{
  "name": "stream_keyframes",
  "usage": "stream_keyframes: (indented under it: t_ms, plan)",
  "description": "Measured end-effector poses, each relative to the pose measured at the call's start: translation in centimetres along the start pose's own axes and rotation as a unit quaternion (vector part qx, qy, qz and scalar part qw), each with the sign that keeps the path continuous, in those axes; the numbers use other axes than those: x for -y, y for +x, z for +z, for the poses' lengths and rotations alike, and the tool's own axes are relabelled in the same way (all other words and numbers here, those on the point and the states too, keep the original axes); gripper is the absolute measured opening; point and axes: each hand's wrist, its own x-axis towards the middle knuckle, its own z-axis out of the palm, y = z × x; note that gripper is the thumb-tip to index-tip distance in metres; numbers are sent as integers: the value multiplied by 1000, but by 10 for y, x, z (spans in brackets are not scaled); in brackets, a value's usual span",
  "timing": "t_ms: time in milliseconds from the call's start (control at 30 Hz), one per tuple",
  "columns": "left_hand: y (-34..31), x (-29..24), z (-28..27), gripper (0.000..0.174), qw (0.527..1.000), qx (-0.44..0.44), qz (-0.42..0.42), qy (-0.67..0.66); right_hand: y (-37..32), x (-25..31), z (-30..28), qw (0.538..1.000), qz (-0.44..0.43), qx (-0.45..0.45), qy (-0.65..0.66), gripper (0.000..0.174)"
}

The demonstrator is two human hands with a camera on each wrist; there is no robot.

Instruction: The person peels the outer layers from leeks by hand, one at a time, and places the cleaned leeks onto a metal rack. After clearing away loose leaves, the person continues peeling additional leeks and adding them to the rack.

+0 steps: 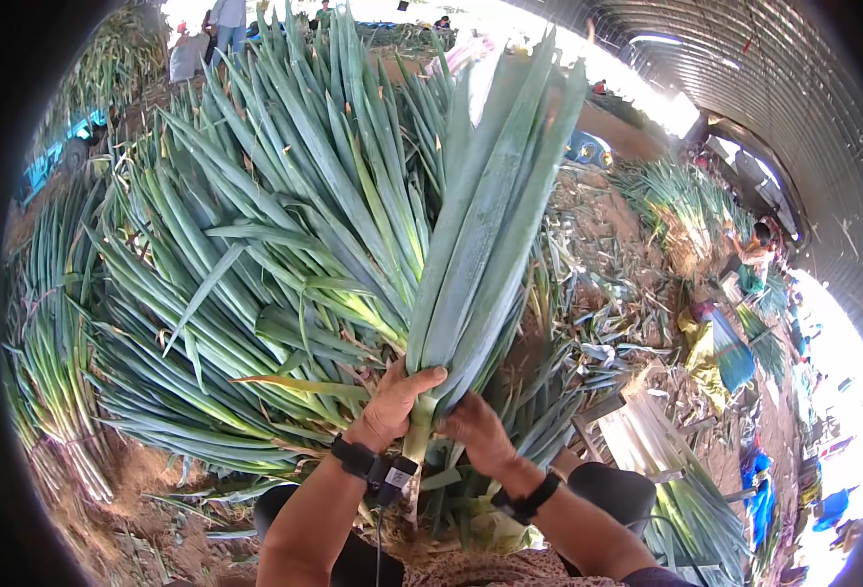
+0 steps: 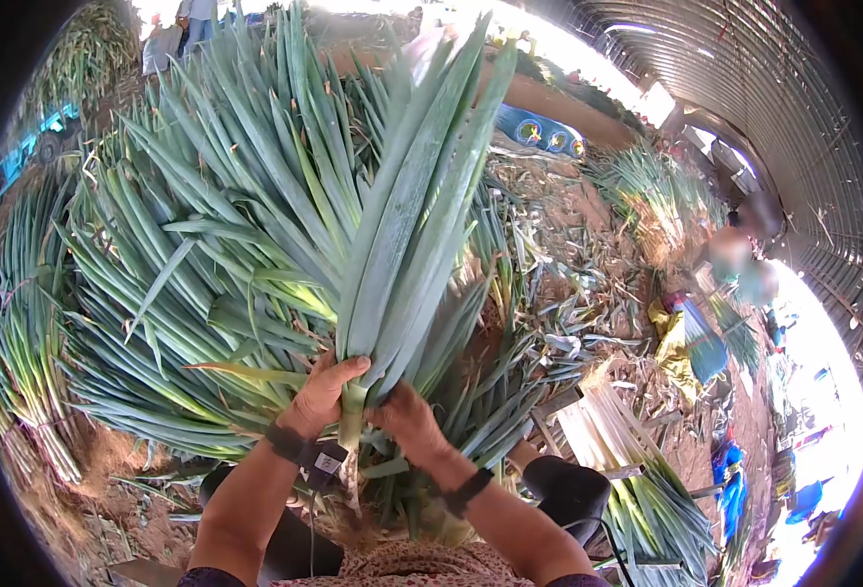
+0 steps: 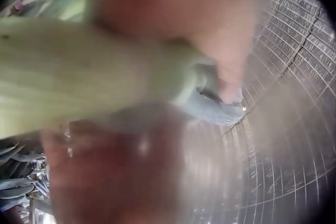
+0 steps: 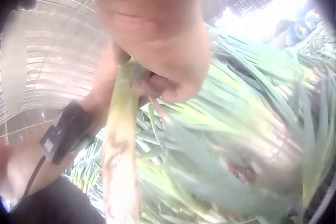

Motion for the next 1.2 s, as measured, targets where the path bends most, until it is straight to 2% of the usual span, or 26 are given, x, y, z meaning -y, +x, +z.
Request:
stream_keyframes:
  t_ms: [33, 133, 167, 267, 300, 367, 400, 433, 467, 500, 533, 633, 700, 800, 867, 900, 967, 1033, 1100, 1167, 1200]
  plan:
    - [-3, 0, -2, 55, 1000, 26, -4, -8, 7, 17, 2, 1000, -4, 27, 11, 59]
    - [-12, -2, -2, 59, 996, -10, 72, 51, 7, 22, 4, 994, 47, 43, -89, 49]
    - [-18, -7, 0, 61, 995, -4, 73, 70, 2, 24, 9, 994, 32, 41, -91, 36]
    - [-24, -13, -3, 62, 991, 16, 97, 94, -16, 3, 5, 991, 42, 34, -120, 26]
    - [-29, -20, -3, 63, 992, 11, 91, 90, -24, -20, 0, 998, 53, 2, -25, 22]
    - [-30, -40, -9, 63, 989, -83, 113, 55, -55, -62, -13, 990, 105, -32, 91, 22]
    - [-30, -52, -14, 62, 983, -128, 123, 37, -79, -112, -36, 984, 165, -64, 3, 25]
    - [-30, -65, -22, 61, 982, -120, 145, 28, -95, -147, -57, 966, 223, -95, -85, 29]
    - [-31, -74, -28, 60, 980, -112, 166, 20, -103, -135, -58, 944, 297, -87, -115, 33]
    - [-31, -76, -29, 47, 968, -138, 206, 37, -112, -122, -59, 915, 368, -78, -144, 38]
    - [-32, -77, -30, 47, 969, -129, 209, 36, -112, -109, -57, 880, 437, -66, -174, 42]
    - [-42, -72, -26, 49, 971, -111, 210, 35, -73, -91, -36, 874, 347, 64, -334, 51]
    - [-45, -76, -27, 50, 974, -94, 207, 22, -55, -105, -18, 949, 176, 115, -234, 53]
    - [-53, -91, -30, 54, 973, -73, 220, 13, -49, -160, 9, 940, 194, 202, -196, 45]
    - [-59, -102, -34, 52, 968, -69, 240, -14, -70, -194, 19, 885, 266, 299, -239, 41]
    - [-62, -104, -46, 61, 967, -79, 239, 28, -87, -208, 17, 844, 304, 343, -278, 40]
    - [-70, -110, -54, 60, 966, -70, 249, -11, -119, -223, 1, 773, 363, 396, -337, 37]
    - [-74, -121, -55, 59, 963, -73, 258, -24, -135, -223, -21, 724, 400, 403, -391, 34]
    - [-72, -117, -53, 59, 960, -102, 261, 15, -129, -217, -39, 710, 397, 382, -439, 32]
    - [-60, -99, -59, 66, 965, -81, 250, 3, -89, -184, -45, 753, 319, 316, -480, 31]
    - [-55, -92, -51, 69, 965, -73, 251, -19, -65, -163, -45, 810, 242, 237, -479, 31]
